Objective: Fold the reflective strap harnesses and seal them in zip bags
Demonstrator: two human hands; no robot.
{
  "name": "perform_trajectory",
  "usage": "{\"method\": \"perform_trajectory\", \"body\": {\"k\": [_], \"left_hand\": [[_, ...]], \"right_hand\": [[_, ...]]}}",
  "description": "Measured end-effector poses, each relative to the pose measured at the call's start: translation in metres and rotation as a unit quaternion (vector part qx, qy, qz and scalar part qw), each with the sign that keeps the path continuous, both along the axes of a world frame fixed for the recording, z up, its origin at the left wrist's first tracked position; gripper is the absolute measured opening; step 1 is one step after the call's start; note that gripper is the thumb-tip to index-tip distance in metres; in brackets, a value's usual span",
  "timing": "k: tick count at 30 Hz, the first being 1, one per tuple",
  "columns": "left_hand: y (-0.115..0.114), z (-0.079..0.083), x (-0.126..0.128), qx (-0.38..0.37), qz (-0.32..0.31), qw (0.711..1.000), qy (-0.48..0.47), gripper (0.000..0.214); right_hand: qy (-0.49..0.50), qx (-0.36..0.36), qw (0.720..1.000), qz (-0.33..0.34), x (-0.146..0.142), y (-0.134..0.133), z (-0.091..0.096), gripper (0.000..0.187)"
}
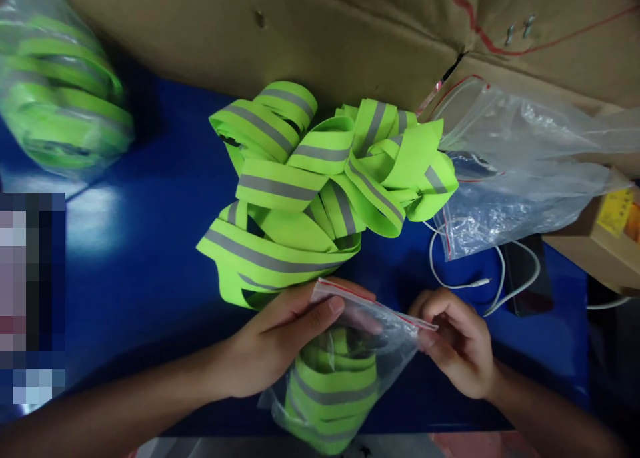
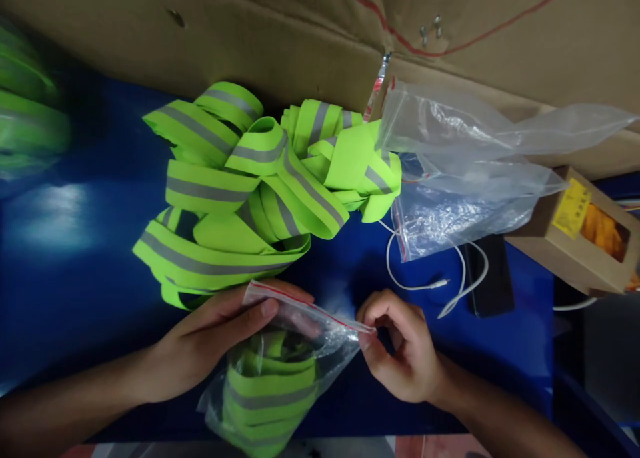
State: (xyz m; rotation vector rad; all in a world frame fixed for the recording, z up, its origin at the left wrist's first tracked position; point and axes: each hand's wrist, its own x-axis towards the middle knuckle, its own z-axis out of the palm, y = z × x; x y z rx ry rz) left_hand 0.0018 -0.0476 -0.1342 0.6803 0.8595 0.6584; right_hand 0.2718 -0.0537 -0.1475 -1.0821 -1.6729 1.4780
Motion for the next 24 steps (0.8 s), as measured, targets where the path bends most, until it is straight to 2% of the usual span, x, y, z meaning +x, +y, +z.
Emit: {"method": "perform_trajectory", "body": {"k": [4, 10, 13, 17, 24], "left_hand": [[-0.0021, -0.0005, -0.0021, 0.005, 0.004, 1.0, 0.024, 0.027], [-0.0051, -0.0021, -0.0047, -0.032, -0.013, 0.999, -0.004, 0.029], [-0.0068, -0.0022, -0.0053, -0.034, -0.036, 0.999, -0.004, 0.042], [-0.0082, -0.0002, -0.0056, 0.001, -0.06, 0.998, 0.03, 0.047], [-0.0074, -0.0026, -0.0101, 0.075, -0.116, 0.988, 0.069, 0.051]], "right_hand": [[0.011, -0.001, 1.0, 0.014, 0.0003, 0.0004, 0.0007, 0.006], [0.039, -0.002, 0.999, -0.015, 0.0002, 0.0003, -0.002, 0.011], [0.034, 0.004, 0.999, -0.019, 0.0, 0.0005, -0.0011, 0.011], [0.001, 0.015, 1.0, 0.0, -0.0018, 0.0021, 0.0018, 0.007], [-0.031, 0.02, 0.999, 0.017, -0.0008, 0.0016, 0.0027, 0.013]]}}
